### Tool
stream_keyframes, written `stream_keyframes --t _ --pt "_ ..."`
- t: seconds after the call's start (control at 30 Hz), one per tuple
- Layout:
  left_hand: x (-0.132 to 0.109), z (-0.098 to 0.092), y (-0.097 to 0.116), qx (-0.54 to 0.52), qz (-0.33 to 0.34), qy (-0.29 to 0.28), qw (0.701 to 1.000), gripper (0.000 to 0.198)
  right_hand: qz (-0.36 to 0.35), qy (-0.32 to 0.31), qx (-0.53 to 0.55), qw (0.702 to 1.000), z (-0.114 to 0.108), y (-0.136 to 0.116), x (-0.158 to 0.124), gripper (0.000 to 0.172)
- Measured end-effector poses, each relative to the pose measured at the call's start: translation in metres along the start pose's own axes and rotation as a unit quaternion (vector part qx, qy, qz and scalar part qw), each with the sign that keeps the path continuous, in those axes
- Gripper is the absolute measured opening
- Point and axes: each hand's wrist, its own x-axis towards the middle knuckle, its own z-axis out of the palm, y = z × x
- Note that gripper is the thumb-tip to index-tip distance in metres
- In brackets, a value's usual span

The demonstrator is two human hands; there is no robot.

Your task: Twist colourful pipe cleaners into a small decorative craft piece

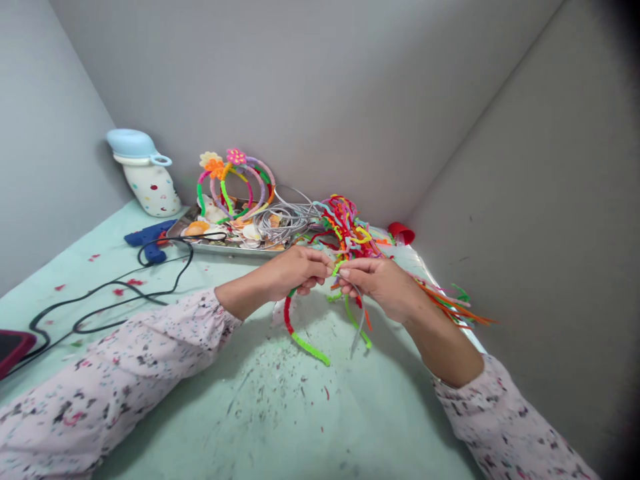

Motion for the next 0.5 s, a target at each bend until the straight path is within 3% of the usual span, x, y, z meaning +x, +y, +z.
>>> stream_keyframes --t 0.33,0.5 --pt "-0.0014 0.0006 0.0050 0.064 0.001 0.025 0.998 0.008 0.017 -0.005 0.037 0.999 0.0031 0.0020 0.0010 0.019" --pt "-0.0027 0.0000 0.0085 0.068 0.001 0.036 0.997 0.007 0.037 -0.043 0.125 0.991 0.0022 0.0050 0.0032 0.019"
